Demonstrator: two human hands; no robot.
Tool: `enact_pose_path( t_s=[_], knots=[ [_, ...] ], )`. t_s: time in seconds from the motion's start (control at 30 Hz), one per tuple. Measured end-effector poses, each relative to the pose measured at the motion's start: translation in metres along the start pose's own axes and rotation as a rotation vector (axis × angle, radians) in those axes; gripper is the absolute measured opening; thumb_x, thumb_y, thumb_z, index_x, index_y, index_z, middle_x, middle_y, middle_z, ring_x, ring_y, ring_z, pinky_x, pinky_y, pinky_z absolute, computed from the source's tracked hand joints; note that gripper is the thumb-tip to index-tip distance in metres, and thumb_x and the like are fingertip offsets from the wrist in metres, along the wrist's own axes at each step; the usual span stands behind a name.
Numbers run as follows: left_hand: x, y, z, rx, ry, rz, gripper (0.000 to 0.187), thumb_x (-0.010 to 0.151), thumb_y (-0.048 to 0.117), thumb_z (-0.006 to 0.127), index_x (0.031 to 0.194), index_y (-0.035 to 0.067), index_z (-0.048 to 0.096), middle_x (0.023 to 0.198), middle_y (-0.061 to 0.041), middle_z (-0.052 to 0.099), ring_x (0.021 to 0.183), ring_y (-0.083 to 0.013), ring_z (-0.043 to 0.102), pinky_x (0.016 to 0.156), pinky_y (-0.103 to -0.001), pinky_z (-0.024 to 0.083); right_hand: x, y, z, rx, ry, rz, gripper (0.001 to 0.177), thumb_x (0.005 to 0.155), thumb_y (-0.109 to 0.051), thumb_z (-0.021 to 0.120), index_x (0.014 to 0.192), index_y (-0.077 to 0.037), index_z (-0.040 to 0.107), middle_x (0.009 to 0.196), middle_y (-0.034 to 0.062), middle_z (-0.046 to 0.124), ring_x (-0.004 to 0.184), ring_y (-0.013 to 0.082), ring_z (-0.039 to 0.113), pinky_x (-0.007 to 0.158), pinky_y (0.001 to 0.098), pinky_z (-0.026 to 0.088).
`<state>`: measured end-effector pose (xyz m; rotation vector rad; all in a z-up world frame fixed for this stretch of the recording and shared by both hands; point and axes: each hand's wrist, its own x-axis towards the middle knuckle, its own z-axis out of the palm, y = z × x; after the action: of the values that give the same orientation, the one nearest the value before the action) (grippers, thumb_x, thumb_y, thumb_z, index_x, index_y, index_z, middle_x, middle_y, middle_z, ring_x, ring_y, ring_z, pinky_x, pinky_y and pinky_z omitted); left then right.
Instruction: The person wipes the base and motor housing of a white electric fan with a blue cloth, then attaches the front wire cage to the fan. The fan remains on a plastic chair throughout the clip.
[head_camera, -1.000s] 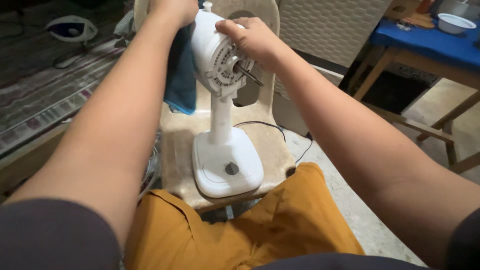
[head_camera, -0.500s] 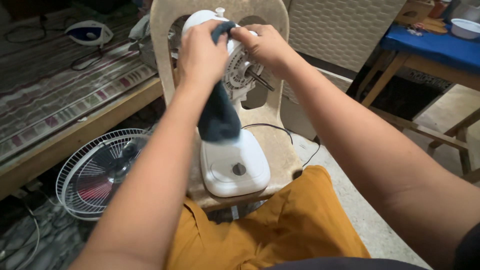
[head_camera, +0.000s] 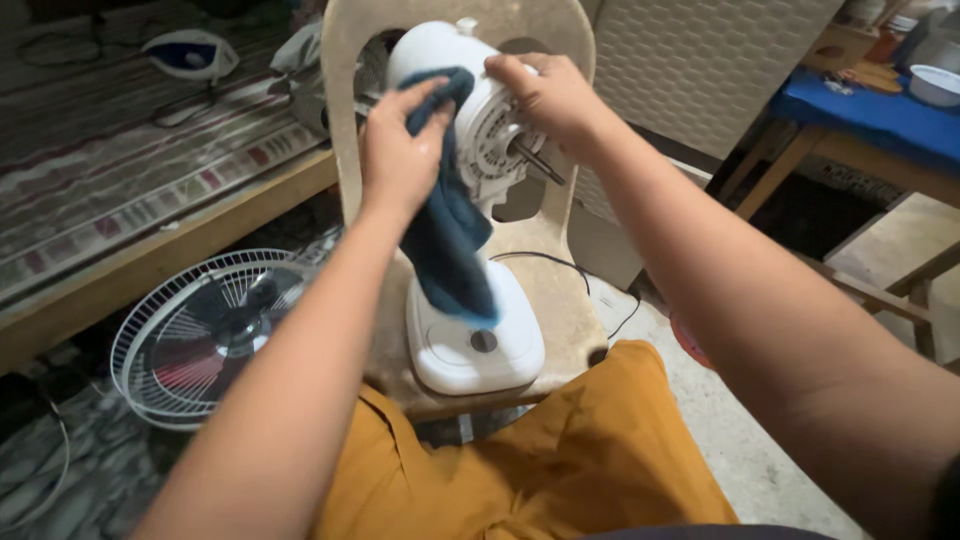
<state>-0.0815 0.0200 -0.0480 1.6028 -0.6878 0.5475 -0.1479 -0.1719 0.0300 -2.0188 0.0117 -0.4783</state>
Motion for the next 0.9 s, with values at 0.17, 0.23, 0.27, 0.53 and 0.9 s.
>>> enact_pose_path(
  t_s=[0.17, 0.23, 0.27, 0.53, 0.9],
  knots=[
    [0.029, -0.024, -0.002, -0.023, 0.212, -0.157, 0.031, 0.089, 0.018, 0.074, 0.117, 0.005, 0.075, 0.113, -0.014, 0.077, 0.1, -0.0285, 0.075, 0.091, -0.038, 0.056, -0.001, -0.012, -0.004, 0.0, -0.005, 0.012, 0.054, 0.088, -0.047, 0.067, 0.118, -0.003, 0.071, 0.1, 0.0085, 0.077, 0.088, 0.0167, 0.074, 0.076, 0.0329, 0.06],
    [0.017, -0.039, 0.014, -0.041, 0.295, -0.137, 0.033, 0.09, 0.02, 0.077, 0.117, 0.001, 0.074, 0.113, -0.017, 0.077, 0.103, -0.029, 0.074, 0.094, -0.038, 0.054, 0.0, -0.004, -0.004, -0.092, 0.032, 0.025, 0.056, 0.089, -0.049, 0.064, 0.116, -0.001, 0.073, 0.098, 0.0121, 0.076, 0.085, 0.0203, 0.071, 0.074, 0.0352, 0.058],
    [0.0, -0.044, 0.027, -0.102, 0.305, -0.186, 0.034, 0.091, 0.021, 0.076, 0.118, 0.0, 0.073, 0.113, -0.017, 0.077, 0.103, -0.0294, 0.074, 0.094, -0.038, 0.053, 0.0, 0.002, -0.005, -0.142, 0.045, 0.034, 0.058, 0.09, -0.05, 0.063, 0.115, 0.0, 0.074, 0.098, 0.0139, 0.075, 0.084, 0.0222, 0.069, 0.073, 0.0364, 0.057],
    [-0.13, -0.028, 0.024, -0.186, 0.13, -0.676, 0.041, 0.091, 0.035, 0.067, 0.119, 0.005, 0.069, 0.109, -0.017, 0.078, 0.101, -0.034, 0.074, 0.09, -0.041, 0.055, -0.023, 0.02, -0.023, 0.238, -0.013, 0.211, 0.074, 0.091, -0.065, 0.053, 0.14, -0.011, 0.061, 0.126, 0.0097, 0.073, 0.107, 0.0246, 0.068, 0.084, 0.0385, 0.054],
    [-0.129, 0.049, 0.061, 0.113, -0.551, -0.395, 0.052, 0.092, 0.041, 0.07, 0.131, 0.007, 0.064, 0.13, -0.023, 0.066, 0.122, -0.035, 0.062, 0.105, -0.042, 0.047, -0.184, 0.159, 0.023, 1.126, 0.014, 0.495, 0.034, 0.098, -0.028, 0.066, 0.128, -0.012, 0.062, 0.124, 0.0095, 0.068, 0.111, 0.0269, 0.068, 0.104, 0.0503, 0.054]
  ],
)
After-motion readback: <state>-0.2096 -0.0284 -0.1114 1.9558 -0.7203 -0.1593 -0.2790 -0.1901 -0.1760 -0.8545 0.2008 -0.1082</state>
